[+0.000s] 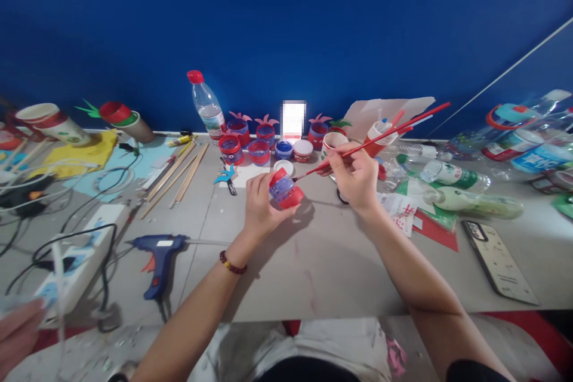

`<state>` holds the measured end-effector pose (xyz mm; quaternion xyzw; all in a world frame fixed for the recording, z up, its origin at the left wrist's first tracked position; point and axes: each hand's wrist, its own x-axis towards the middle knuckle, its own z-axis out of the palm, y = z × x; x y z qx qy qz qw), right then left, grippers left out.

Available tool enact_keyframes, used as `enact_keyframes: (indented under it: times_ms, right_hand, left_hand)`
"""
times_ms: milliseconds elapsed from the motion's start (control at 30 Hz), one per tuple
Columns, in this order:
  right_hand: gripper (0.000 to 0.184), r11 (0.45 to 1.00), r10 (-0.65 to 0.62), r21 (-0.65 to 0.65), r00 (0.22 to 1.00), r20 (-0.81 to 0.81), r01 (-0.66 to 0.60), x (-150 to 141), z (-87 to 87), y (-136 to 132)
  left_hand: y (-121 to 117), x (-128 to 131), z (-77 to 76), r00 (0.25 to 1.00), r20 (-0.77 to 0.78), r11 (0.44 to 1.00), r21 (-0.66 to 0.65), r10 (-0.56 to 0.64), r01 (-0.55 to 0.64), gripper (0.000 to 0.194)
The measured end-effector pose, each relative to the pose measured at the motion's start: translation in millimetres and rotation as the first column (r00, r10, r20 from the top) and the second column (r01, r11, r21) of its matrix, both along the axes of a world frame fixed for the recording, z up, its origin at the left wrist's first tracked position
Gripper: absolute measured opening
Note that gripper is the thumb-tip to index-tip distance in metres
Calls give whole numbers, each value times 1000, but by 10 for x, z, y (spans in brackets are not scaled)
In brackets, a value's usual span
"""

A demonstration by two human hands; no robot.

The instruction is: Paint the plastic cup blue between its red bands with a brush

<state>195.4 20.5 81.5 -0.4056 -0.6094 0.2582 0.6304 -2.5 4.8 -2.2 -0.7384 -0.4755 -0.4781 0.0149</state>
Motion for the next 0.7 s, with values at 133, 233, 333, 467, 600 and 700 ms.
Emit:
enact_keyframes:
  times_ms: [133, 233, 333, 467, 600, 700]
  right_hand:
    - [19, 991, 60, -109, 992, -108, -72, -13, -22, 6]
    - [20, 977, 122, -160, 986, -116, -140, -54, -48, -9]
    - [20, 978, 133, -151, 987, -90, -146, -81, -51, -25]
    - [20, 988, 97, -111, 992, -81, -106, -59, -34, -12]
    - [24, 992, 71, -95, 994, -88, -79, -25, -7, 19]
    - [28, 997, 18, -76, 997, -70, -23, -8, 21, 38]
  left_hand:
    - [-12, 20, 13, 999, -23, 999, -15, -35, 35, 85]
    - [-11, 33, 4, 998, -32, 998, -18, -60, 60, 83]
    - [-6, 34, -9, 997, -18, 997, -7, -75, 74, 82]
    - [-8, 30, -14, 997, 10, 997, 20, -76, 76, 84]
    - [-16, 31, -5, 998, 13, 997, 46, -63, 63, 84]
    - [-16, 26, -2, 999, 10, 998, 43, -53, 53, 84]
